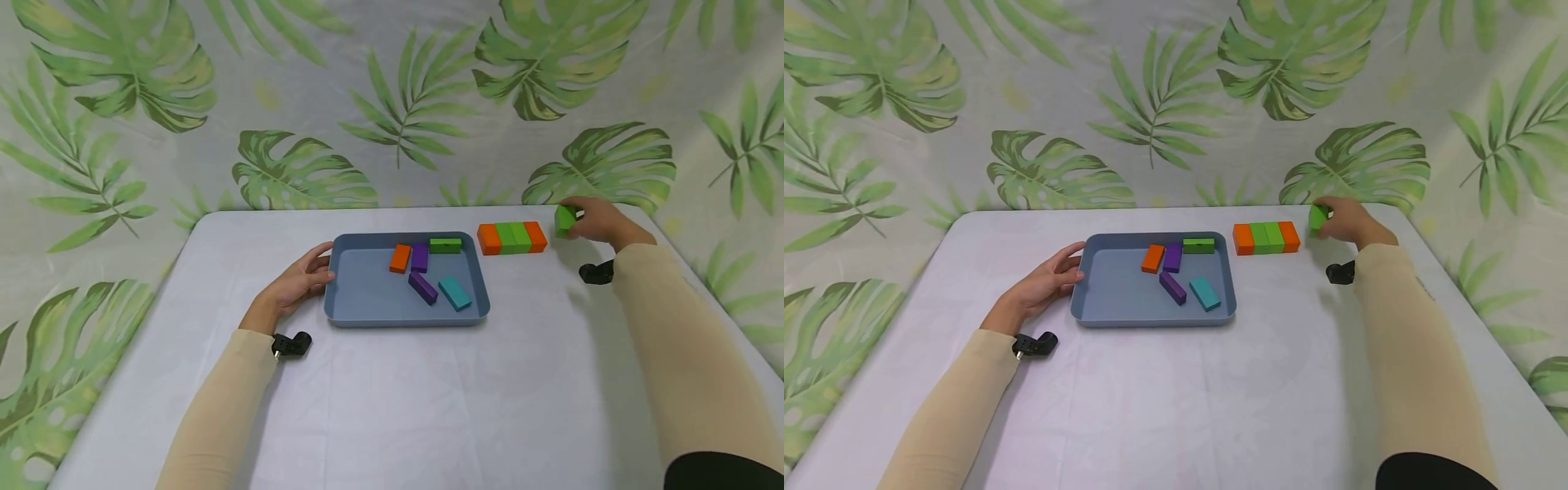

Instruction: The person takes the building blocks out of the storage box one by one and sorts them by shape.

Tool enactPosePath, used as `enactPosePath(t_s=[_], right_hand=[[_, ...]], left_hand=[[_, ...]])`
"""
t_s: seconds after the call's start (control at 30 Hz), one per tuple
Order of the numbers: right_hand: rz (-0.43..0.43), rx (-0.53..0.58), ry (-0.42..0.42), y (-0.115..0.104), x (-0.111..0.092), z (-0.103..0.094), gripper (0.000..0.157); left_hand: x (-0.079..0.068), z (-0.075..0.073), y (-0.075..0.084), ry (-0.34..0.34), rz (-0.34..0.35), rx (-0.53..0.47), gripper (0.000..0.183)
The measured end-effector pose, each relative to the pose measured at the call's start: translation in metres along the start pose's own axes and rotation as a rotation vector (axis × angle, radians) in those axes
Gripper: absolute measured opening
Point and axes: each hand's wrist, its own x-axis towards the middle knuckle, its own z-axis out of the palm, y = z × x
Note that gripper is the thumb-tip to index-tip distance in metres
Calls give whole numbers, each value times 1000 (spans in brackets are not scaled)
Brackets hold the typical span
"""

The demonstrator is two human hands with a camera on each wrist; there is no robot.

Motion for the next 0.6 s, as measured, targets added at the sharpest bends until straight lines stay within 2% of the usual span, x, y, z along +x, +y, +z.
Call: enactPosePath(t_s=[0.17,0.6], right_hand=[[28,18,-26,5,0,5,78],[4,34,-58,16,11,25,80]], left_hand=[[-1,-1,0,-2,7,-2,76],[-1,-2,-2,-17,16,-2,77]])
